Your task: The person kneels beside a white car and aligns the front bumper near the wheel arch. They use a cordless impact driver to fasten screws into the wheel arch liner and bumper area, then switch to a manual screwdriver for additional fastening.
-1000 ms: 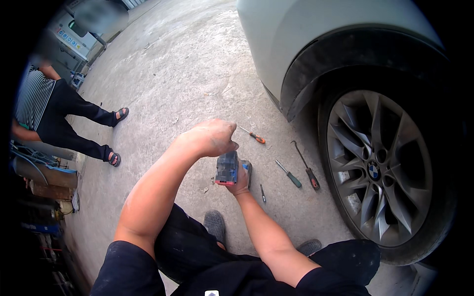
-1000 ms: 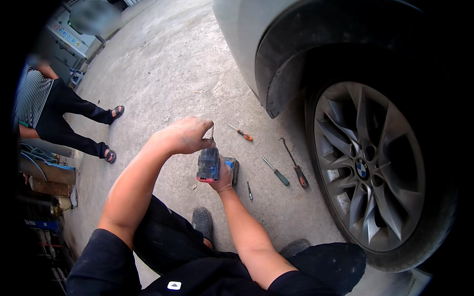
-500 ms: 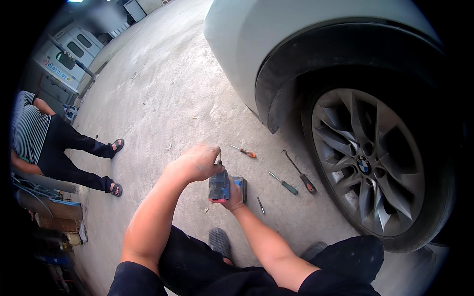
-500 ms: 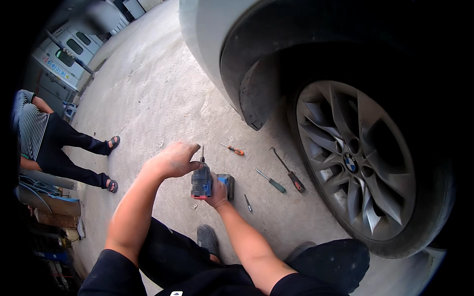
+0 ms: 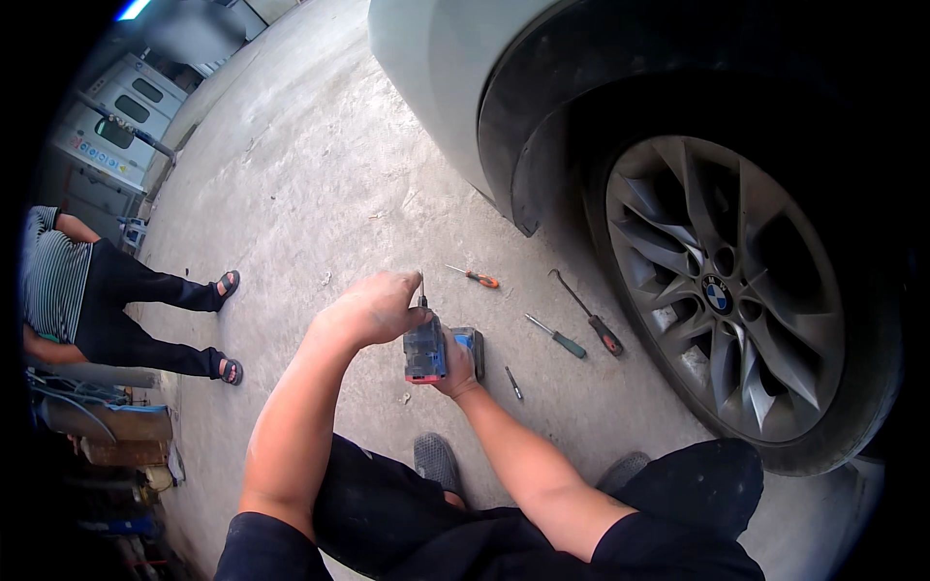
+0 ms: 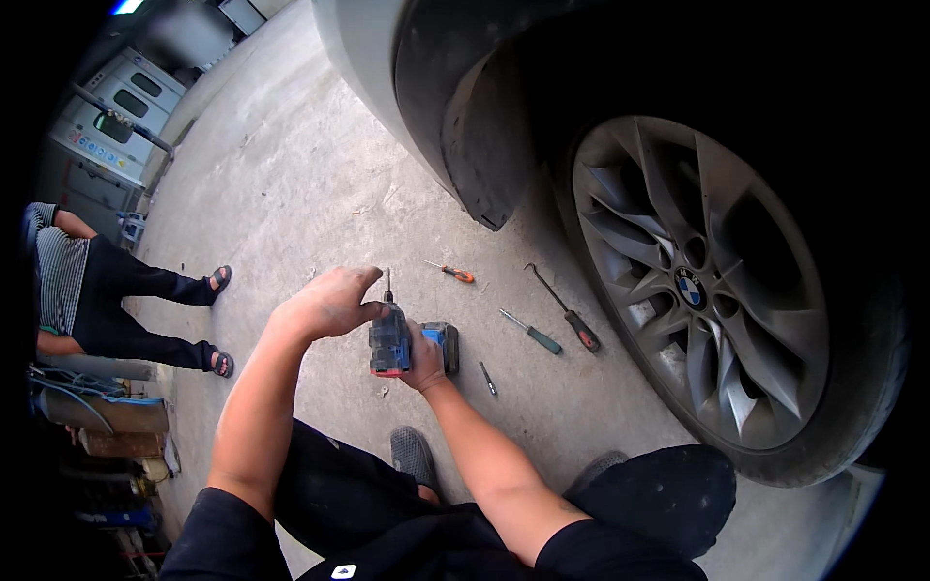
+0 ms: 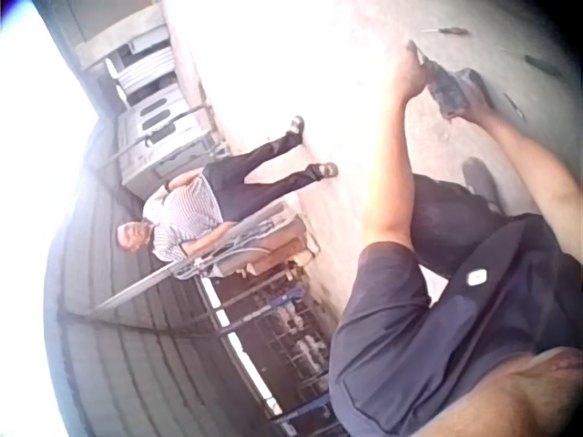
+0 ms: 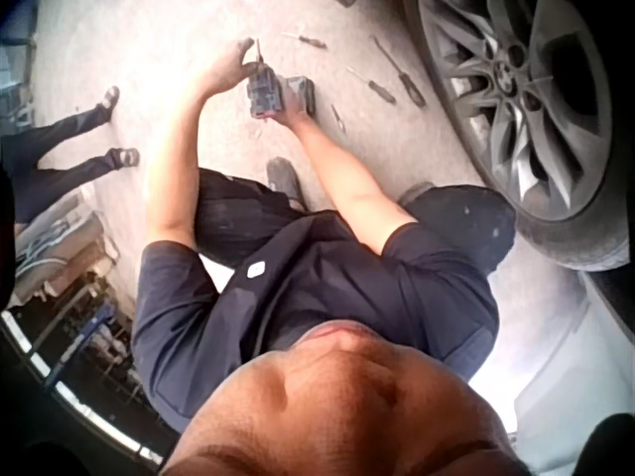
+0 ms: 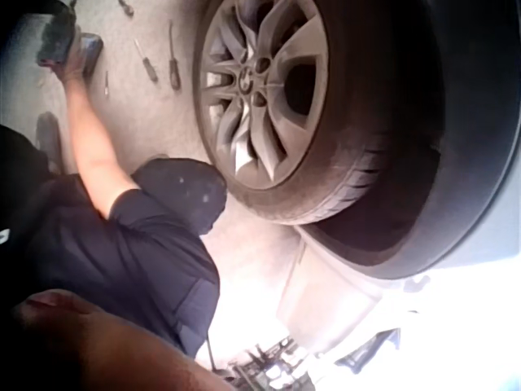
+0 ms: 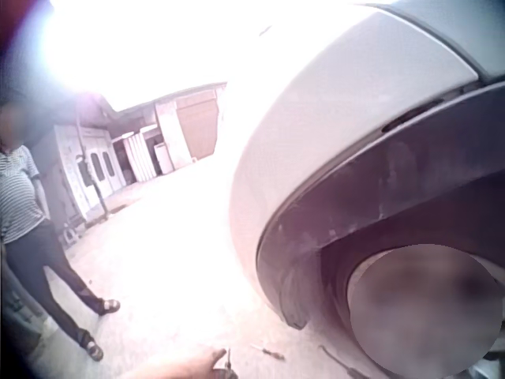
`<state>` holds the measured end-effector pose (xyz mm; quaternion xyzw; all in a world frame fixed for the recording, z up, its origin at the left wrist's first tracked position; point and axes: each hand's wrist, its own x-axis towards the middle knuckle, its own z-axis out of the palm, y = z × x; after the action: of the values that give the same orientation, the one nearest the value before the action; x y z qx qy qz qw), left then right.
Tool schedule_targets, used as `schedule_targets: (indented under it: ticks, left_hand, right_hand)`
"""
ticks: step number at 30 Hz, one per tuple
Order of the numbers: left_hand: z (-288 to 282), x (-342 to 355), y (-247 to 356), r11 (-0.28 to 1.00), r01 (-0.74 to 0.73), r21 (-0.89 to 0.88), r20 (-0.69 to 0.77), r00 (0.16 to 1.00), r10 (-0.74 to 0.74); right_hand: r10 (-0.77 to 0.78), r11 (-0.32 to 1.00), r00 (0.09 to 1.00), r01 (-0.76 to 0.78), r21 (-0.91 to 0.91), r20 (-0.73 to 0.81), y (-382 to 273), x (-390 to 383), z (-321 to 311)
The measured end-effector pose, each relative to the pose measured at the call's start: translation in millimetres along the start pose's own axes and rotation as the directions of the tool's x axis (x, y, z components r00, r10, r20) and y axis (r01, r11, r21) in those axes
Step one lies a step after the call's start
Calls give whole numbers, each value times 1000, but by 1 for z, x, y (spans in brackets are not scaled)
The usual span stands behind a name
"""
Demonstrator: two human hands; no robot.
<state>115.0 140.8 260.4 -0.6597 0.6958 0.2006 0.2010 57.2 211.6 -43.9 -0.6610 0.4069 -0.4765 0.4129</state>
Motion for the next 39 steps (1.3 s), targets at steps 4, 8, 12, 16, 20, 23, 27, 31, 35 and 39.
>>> schedule_targets:
  ticks: [4,8,12,16,20,23,27,31,35,39]
  left_hand:
    - [1,2,1,1000,-6,5,-5,1000,6]
    - [-3,0,5,1000,17,22,28,999,-17]
    - [-1,2,4,1000,11,12,28,1000,-12]
    - [-1,3,5,1000,14,10,30,999,-15]
    - [1,4,4,1000,3,26,23,1000,-3]
    - [3,1,4,1000,-7,25,4,1000,7]
    - [5,2,12,998,-37,45,15,999,36]
    - [10,2,11,997,-61,46,-11,998,61]
    - [10,2,12,996,-62,58,-11,998,63]
    - [9,1,17,996,-50,75,7,999,50]
  right_hand:
    - [-9,1000,1000,9,14,-22,2,-1,1]
    - [14,1000,1000,-14,23,3,-1,-1,0]
    - [39,999,999,-40,28,25,5,-2,1]
    - [56,998,998,-56,14,15,9,-3,5]
    - [50,999,999,-50,-7,4,6,-3,4]
    - [68,997,997,-69,17,37,-1,0,1]
    - [77,997,996,-77,4,38,0,1,-2]
    - [83,996,996,-84,9,36,-4,0,-4]
    - [86,996,995,-87,22,48,0,0,0]
    - [65,997,997,-66,35,36,4,-2,2]
